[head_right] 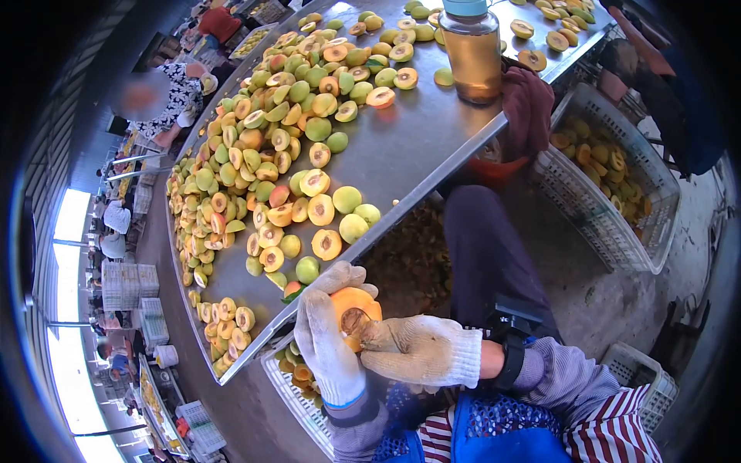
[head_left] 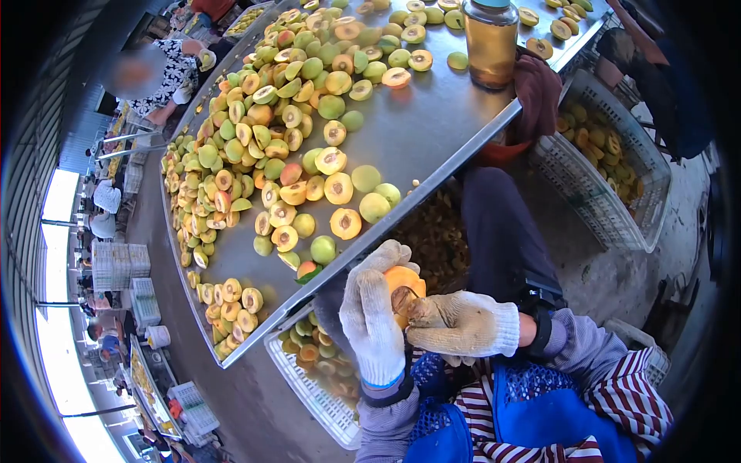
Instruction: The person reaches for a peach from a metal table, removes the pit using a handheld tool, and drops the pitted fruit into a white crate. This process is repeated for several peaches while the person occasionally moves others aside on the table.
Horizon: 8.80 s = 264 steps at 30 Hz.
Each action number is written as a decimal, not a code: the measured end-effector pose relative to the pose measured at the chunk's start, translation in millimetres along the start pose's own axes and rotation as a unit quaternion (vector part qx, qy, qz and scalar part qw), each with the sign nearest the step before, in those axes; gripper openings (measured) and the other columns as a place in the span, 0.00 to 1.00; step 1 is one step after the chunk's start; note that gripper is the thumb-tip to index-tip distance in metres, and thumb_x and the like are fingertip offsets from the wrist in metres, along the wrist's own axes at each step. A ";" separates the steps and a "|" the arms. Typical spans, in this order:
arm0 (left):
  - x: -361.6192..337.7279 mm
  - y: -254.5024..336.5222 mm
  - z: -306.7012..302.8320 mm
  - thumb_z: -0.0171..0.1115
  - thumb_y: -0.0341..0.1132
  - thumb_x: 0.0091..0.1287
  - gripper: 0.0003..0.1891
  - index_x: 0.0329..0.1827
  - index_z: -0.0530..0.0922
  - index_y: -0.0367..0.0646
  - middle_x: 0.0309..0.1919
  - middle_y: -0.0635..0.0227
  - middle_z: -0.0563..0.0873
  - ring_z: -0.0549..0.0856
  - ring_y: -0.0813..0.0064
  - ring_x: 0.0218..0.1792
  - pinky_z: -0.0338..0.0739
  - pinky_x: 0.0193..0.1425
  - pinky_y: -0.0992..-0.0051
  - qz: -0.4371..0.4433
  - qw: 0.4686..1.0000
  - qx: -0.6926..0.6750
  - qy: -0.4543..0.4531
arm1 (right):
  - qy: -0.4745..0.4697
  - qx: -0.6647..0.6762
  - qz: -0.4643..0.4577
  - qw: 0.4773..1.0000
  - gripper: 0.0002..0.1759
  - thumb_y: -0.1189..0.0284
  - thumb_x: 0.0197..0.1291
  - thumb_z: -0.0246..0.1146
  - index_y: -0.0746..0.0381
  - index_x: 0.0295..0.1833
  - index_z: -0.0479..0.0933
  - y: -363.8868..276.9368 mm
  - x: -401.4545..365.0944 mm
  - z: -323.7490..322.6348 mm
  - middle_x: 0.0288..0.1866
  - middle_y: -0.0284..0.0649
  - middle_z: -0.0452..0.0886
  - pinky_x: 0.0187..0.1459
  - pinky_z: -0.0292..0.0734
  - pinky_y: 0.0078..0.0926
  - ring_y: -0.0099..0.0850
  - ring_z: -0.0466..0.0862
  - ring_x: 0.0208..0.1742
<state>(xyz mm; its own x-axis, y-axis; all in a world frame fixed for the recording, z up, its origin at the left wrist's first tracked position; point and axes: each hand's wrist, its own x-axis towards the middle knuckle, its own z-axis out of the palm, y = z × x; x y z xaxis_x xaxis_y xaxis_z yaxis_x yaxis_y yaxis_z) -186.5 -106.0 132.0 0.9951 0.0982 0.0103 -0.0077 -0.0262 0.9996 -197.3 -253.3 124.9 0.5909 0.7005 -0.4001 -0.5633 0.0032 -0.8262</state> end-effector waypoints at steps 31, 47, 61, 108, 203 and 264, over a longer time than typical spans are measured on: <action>19.9 43.3 -8.1 0.48 0.42 0.79 0.20 0.46 0.81 0.32 0.39 0.58 0.87 0.86 0.69 0.35 0.80 0.43 0.72 0.215 0.936 0.280 -0.001 | -0.157 0.196 0.070 0.965 0.21 0.53 0.70 0.58 0.62 0.35 0.75 -14.4 4.4 0.4 0.15 0.37 0.76 0.10 0.64 0.19 0.23 0.73 0.10; 10.7 21.5 -25.5 0.55 0.43 0.76 0.21 0.56 0.78 0.29 0.49 0.55 0.86 0.85 0.65 0.50 0.79 0.57 0.69 0.090 0.992 0.088 -0.014 | -0.107 0.170 0.094 0.975 0.20 0.55 0.72 0.58 0.61 0.35 0.75 -16.9 12.2 11.5 0.16 0.36 0.77 0.12 0.70 0.17 0.22 0.75 0.11; 21.0 33.2 -27.8 0.51 0.55 0.76 0.29 0.56 0.76 0.31 0.44 0.55 0.85 0.86 0.64 0.42 0.81 0.49 0.68 -0.083 0.990 -0.099 -0.061 | -0.096 0.188 0.075 0.975 0.20 0.55 0.72 0.58 0.62 0.36 0.76 -25.4 11.3 18.4 0.14 0.36 0.76 0.10 0.67 0.17 0.22 0.74 0.09; 27.5 20.8 -23.3 0.50 0.44 0.76 0.22 0.52 0.80 0.30 0.42 0.49 0.86 0.86 0.63 0.36 0.82 0.41 0.70 0.067 0.993 -0.007 -0.100 | -0.186 0.331 0.095 0.920 0.17 0.65 0.72 0.58 0.68 0.34 0.77 -11.0 9.3 -7.5 0.13 0.37 0.75 0.08 0.63 0.17 0.22 0.70 0.07; 15.8 17.0 -6.3 0.57 0.56 0.72 0.28 0.47 0.81 0.32 0.43 0.47 0.86 0.87 0.59 0.37 0.83 0.42 0.64 0.066 0.986 -0.107 -0.108 | -0.285 0.413 0.055 0.863 0.22 0.61 0.73 0.58 0.75 0.47 0.73 21.2 9.1 -10.6 0.18 0.44 0.78 0.12 0.75 0.19 0.27 0.78 0.12; 67.3 -78.0 -97.8 0.59 0.46 0.72 0.25 0.67 0.73 0.41 0.62 0.60 0.78 0.84 0.66 0.51 0.81 0.48 0.68 -0.034 0.994 -0.062 0.081 | -0.009 -0.010 0.092 0.996 0.14 0.65 0.68 0.64 0.68 0.43 0.77 5.3 40.4 20.5 0.39 0.42 0.85 0.31 0.77 0.16 0.24 0.83 0.29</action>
<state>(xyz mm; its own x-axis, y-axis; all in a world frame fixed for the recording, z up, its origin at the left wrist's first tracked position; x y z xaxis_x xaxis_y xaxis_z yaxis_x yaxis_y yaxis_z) -128.5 0.0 57.2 0.9649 0.2547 -0.0644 0.0377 0.1086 0.9934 -188.2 -210.4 112.6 0.4684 0.7013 -0.5375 -0.6490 -0.1397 -0.7479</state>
